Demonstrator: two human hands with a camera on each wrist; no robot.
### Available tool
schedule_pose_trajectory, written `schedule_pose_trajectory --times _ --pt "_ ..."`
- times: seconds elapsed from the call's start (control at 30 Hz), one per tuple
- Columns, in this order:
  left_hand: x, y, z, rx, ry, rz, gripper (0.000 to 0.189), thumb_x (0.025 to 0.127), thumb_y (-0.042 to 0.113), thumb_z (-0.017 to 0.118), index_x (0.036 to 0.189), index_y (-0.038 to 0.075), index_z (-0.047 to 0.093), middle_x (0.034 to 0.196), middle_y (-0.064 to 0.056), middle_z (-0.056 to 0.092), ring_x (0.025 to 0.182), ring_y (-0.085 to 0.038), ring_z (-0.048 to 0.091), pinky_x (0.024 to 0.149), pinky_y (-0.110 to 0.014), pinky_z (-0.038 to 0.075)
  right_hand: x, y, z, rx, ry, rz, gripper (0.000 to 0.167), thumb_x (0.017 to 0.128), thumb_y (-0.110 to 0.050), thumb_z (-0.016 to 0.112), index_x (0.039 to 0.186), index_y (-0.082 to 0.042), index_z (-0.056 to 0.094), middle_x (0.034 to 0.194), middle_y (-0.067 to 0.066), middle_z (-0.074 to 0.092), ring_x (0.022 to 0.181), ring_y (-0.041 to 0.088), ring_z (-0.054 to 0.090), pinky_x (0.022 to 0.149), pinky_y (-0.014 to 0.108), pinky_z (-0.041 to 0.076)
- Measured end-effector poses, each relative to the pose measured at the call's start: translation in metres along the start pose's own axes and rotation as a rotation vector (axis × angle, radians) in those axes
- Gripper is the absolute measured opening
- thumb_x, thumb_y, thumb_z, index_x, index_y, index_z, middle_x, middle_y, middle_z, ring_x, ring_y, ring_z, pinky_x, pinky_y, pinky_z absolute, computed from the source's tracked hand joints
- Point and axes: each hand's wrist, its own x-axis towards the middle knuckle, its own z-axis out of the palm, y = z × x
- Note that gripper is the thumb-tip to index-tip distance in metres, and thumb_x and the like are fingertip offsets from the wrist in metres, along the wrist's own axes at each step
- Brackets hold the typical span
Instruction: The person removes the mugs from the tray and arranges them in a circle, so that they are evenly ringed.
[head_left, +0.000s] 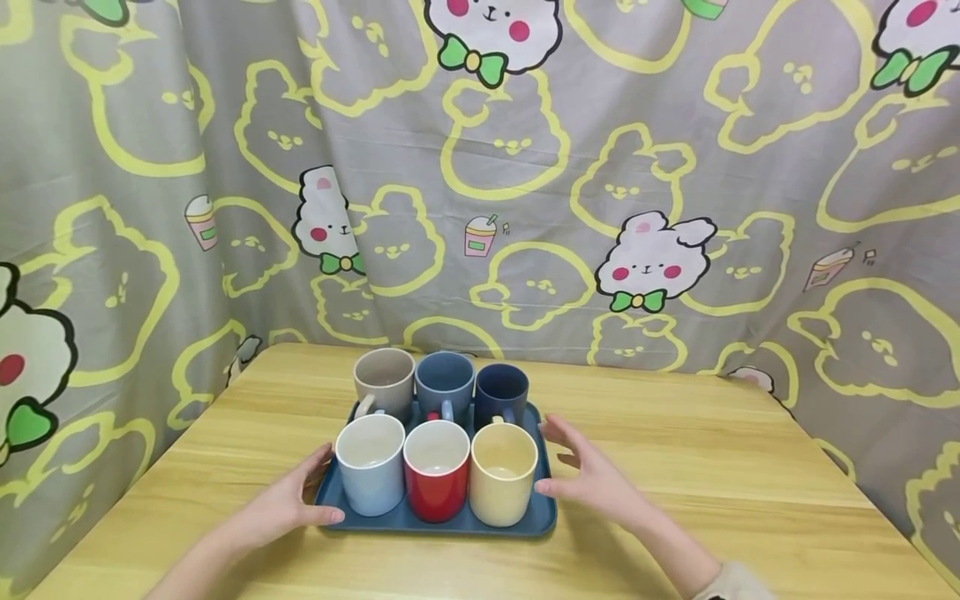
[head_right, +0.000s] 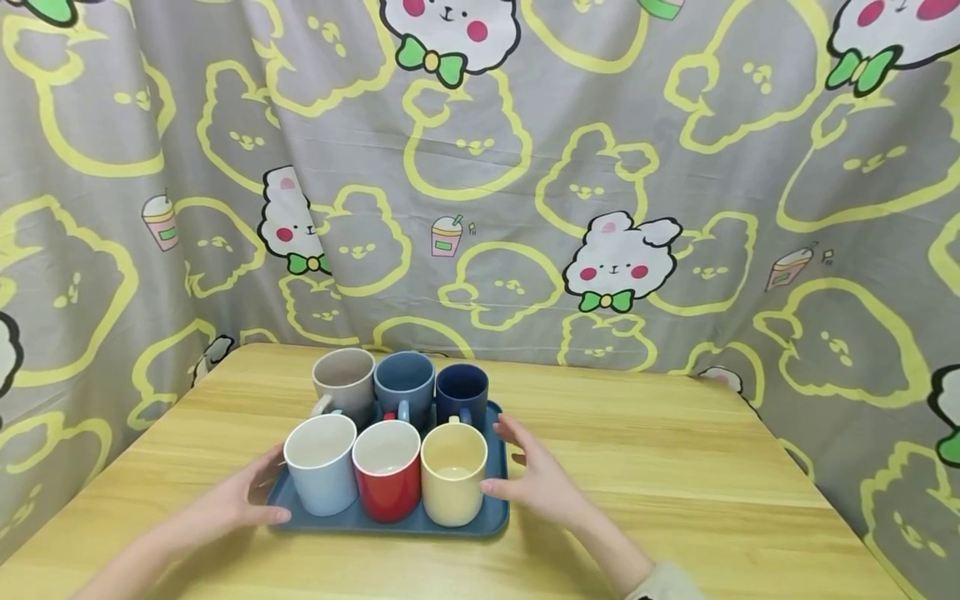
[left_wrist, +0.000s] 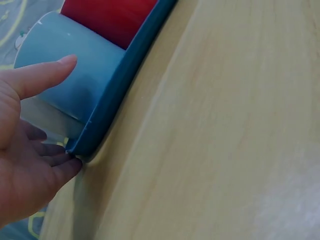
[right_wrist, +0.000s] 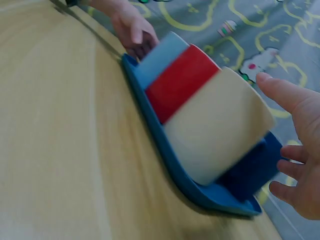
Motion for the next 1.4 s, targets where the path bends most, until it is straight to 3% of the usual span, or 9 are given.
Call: schedule_pose_trajectory --times 0.2,0.47,0.77,1.4 --pt "0.0 -0.003 0.004 -0.017 0.0 -0.016 0.098 0.076 0.017 0.076 0.137 -0.022 0.009 0.139 -0.043 0.018 0.127 -0.054 0.025 0.1 -0.057 0.027 0.005 -0.003 0.022 0.019 0.009 0.026 0.089 0.073 -0.017 0.08 0.139 0.009 0.027 0.134 0.027 0.042 0.122 0.04 0.04 0.094 0.054 0.04" --pt "0.001 -0.006 0.005 -0.065 0.002 -0.053 0.095 0.078 0.015 0.075 0.137 -0.021 0.01 0.14 -0.042 0.017 0.128 -0.053 0.022 0.101 -0.056 0.027 0.011 -0.006 0.041 0.017 0.087 0.139 0.092 0.068 -0.018 0.084 0.14 0.004 0.031 0.132 0.021 0.045 0.112 0.03 0.049 0.087 0.031 0.048" --pt "0.0 -0.006 0.005 -0.058 0.02 -0.053 0.094 0.078 0.016 0.074 0.137 -0.022 0.011 0.139 -0.043 0.017 0.128 -0.053 0.022 0.101 -0.056 0.026 0.017 -0.011 0.056 -0.038 0.221 0.158 0.098 0.058 -0.02 0.089 0.138 0.001 0.035 0.125 0.018 0.052 0.107 0.028 0.053 0.094 0.048 0.04" --pt "0.002 -0.002 0.005 -0.014 0.018 -0.095 0.094 0.079 0.02 0.074 0.137 -0.021 0.012 0.14 -0.042 0.017 0.129 -0.052 0.022 0.102 -0.056 0.026 0.017 -0.01 0.06 -0.148 0.289 0.164 0.089 0.057 -0.026 0.087 0.131 -0.004 0.044 0.112 0.009 0.058 0.097 0.023 0.056 0.082 0.039 0.047"
